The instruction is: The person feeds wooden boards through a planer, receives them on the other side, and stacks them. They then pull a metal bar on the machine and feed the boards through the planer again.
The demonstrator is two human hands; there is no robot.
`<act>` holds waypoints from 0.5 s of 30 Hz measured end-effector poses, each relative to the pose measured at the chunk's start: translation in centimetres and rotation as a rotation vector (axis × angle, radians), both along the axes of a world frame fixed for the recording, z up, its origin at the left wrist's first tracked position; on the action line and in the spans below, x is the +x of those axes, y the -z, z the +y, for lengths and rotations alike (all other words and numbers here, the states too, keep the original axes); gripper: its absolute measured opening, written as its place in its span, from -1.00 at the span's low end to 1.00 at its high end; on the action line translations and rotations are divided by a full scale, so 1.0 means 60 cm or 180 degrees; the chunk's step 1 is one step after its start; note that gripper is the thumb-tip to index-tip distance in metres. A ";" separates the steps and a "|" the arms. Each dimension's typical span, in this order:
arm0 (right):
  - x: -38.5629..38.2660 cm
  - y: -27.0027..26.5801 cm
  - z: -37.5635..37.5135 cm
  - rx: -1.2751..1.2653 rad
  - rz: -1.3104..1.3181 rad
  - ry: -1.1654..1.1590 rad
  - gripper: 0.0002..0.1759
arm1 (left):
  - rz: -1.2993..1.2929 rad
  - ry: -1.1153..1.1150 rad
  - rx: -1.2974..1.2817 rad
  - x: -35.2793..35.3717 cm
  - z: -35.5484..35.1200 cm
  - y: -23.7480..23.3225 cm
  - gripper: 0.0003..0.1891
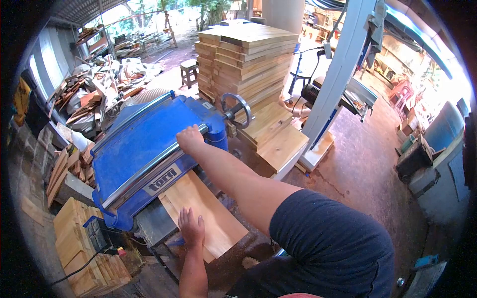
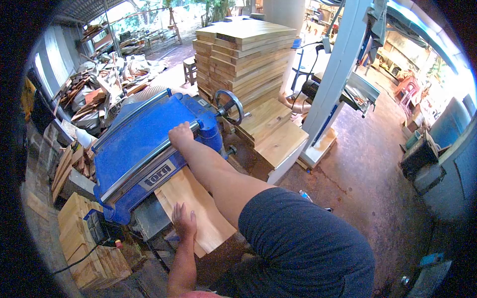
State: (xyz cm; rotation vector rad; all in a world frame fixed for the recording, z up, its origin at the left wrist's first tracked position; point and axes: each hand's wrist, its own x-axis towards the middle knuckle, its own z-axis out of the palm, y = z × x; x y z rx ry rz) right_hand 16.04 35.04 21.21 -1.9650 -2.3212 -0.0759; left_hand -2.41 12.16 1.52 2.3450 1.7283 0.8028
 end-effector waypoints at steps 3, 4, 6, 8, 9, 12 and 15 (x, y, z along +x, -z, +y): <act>0.001 -0.003 -0.003 0.0016 0.0009 0.0003 -0.71 | -0.0005 -0.0020 0.0002 0.000 0.000 0.002 -0.47; 0.001 -0.004 -0.005 0.0026 0.0003 -0.0002 -0.70 | -0.0003 -0.0019 0.0010 0.000 0.000 0.003 -0.47; 0.001 -0.003 -0.003 0.0035 -0.0004 -0.0010 -0.70 | -0.0003 -0.0022 0.0017 0.000 0.000 0.002 -0.47; 0.001 -0.001 -0.002 0.0034 0.0005 -0.0007 -0.70 | -0.0017 -0.0020 0.0006 0.000 -0.001 0.001 -0.47; 0.001 -0.001 -0.001 0.0035 0.0005 -0.0008 -0.70 | -0.0017 -0.0021 0.0007 0.001 -0.001 0.000 -0.47; 0.002 0.002 0.001 0.0036 0.0027 -0.0025 -0.70 | 0.0004 -0.0052 -0.0021 0.002 -0.001 -0.003 -0.47; 0.001 0.003 0.002 0.0044 0.0041 -0.0008 -0.70 | -0.0002 -0.0050 -0.0055 0.002 -0.002 -0.006 -0.48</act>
